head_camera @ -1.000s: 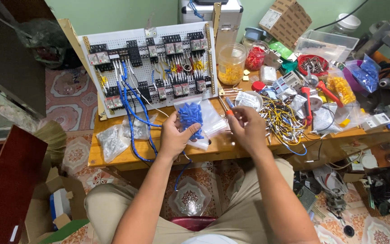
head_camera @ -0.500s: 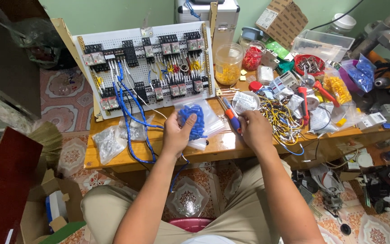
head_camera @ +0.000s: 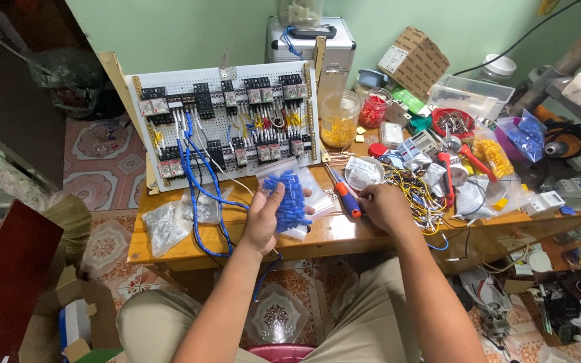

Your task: The person is organizing blue wire terminals by labeling small plastic bags and filling them with the terminals before placing them in a storage container.

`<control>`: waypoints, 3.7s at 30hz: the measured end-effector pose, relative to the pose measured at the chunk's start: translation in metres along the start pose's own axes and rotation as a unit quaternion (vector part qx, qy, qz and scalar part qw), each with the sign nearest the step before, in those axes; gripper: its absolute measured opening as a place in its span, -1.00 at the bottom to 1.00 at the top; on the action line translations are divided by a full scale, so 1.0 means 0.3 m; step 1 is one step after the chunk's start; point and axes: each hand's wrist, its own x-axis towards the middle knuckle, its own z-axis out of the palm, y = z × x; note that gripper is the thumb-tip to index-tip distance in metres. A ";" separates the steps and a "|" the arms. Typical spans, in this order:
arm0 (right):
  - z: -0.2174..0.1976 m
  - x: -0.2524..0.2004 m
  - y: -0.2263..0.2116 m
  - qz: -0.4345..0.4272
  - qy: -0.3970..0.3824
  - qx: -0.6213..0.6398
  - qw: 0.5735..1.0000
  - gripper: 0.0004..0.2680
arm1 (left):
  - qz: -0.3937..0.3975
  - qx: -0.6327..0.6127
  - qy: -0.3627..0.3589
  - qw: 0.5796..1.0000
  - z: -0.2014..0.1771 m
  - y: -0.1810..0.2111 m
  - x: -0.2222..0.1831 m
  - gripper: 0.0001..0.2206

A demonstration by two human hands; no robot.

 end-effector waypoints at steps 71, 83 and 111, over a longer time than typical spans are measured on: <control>0.173 -0.087 -0.355 -0.224 0.331 0.401 0.824 -0.89 | 0.102 0.334 -0.036 0.936 0.030 0.005 0.050 -0.51; 0.160 -0.114 -0.360 -0.232 0.329 0.388 0.829 -0.92 | 0.090 0.357 -0.035 0.929 0.032 0.004 0.053 -0.52; 0.170 -0.116 -0.327 -0.232 0.355 0.442 0.791 -0.94 | 0.149 0.273 -0.079 0.947 -0.036 -0.067 0.102 -0.56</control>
